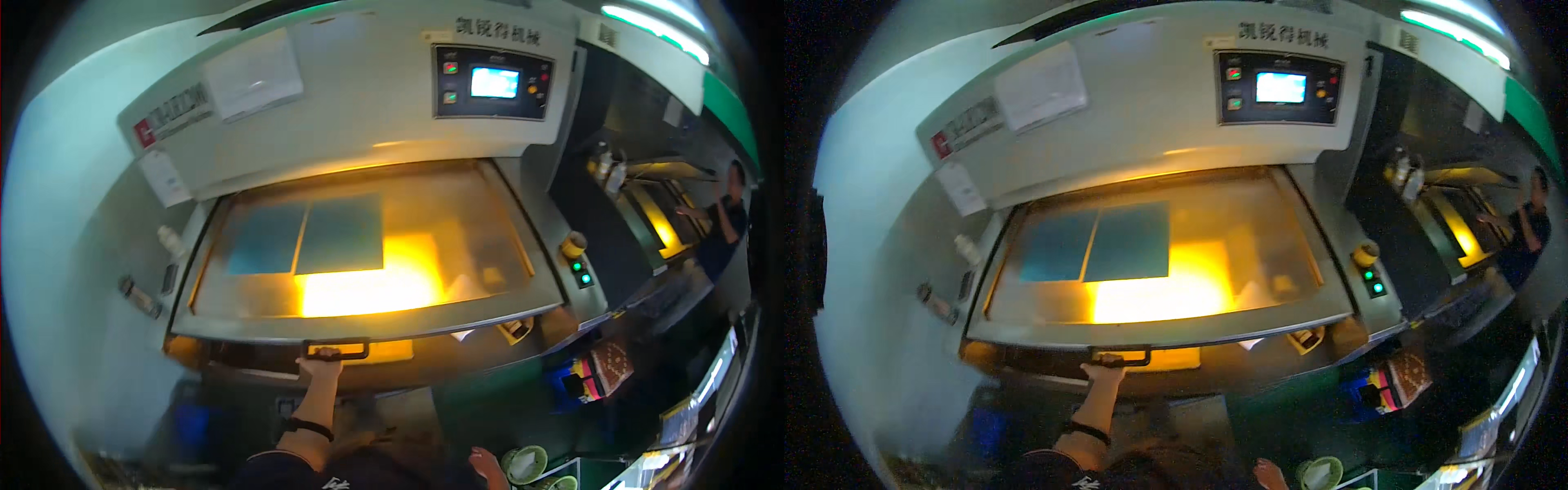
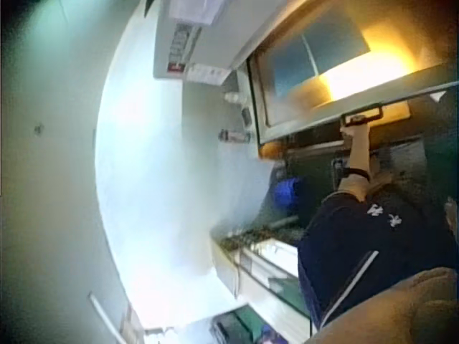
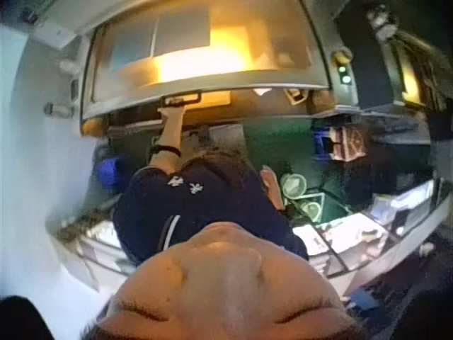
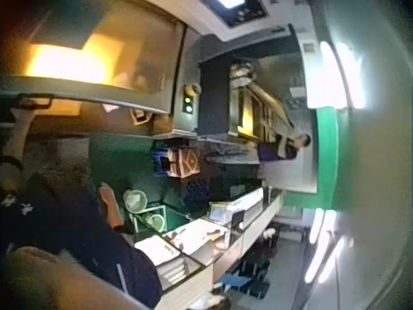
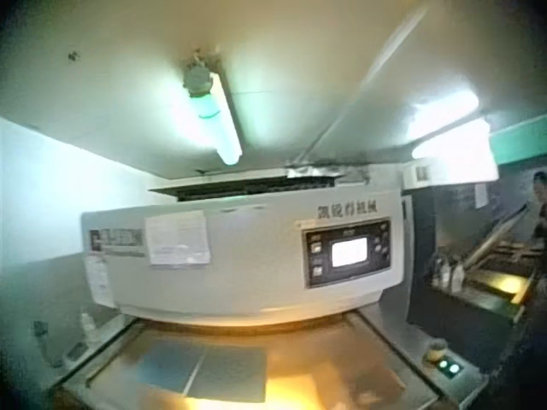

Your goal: Operating an industrial exposure machine to process electronic components or circuit boards.

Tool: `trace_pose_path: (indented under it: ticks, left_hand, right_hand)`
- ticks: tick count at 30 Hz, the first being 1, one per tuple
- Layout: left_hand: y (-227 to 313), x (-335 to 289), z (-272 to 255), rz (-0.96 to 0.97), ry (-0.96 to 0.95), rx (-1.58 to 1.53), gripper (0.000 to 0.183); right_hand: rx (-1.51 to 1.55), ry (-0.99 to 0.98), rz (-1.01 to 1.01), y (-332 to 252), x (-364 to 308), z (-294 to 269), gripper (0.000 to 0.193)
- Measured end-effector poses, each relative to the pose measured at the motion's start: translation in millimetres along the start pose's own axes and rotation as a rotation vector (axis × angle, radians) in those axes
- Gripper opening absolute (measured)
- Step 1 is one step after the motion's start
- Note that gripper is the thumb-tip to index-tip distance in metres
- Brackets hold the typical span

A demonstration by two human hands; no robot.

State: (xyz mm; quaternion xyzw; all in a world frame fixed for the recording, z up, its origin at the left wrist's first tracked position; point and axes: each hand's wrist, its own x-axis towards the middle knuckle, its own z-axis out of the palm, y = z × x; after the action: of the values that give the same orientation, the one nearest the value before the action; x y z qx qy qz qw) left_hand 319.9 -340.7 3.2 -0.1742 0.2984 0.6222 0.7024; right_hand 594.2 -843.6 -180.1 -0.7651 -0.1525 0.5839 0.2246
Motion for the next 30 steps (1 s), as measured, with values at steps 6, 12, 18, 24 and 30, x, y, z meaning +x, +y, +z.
trace_pose_path:
  ticks: [6, 12, 18, 24, 30]
  left_hand:
    - [17.8, -113.4, 10.1, 0.089, -0.084, 0.176, 0.067]
    - [33.7, -199.0, 103.3, 0.009, -0.32, 0.02, 0.063]
    - [54.7, -205.6, 173.8, -0.092, -1.029, 0.066, 0.059]
    - [67.8, -191.1, 257.7, -0.15, -1.407, 0.422, 0.064]
    - [125.8, -92.2, 317.0, -0.232, -2.044, 1.306, 0.057]
  right_hand:
    - [-0.44, -0.17, -0.114, -9.8, 34.3, -6.1, 0.052]
    - [-0.372, -0.081, -0.172, -98.1, 28.9, 11.2, 0.047]
    - [-0.096, 0.055, -0.755, -330.8, -51.1, 32.3, 0.031]
    - [-0.546, 0.317, -1.115, -484.4, 28.8, 64.6, 0.046]
    - [-1.04, 0.792, -0.631, -543.7, 116.3, 86.3, 0.071]
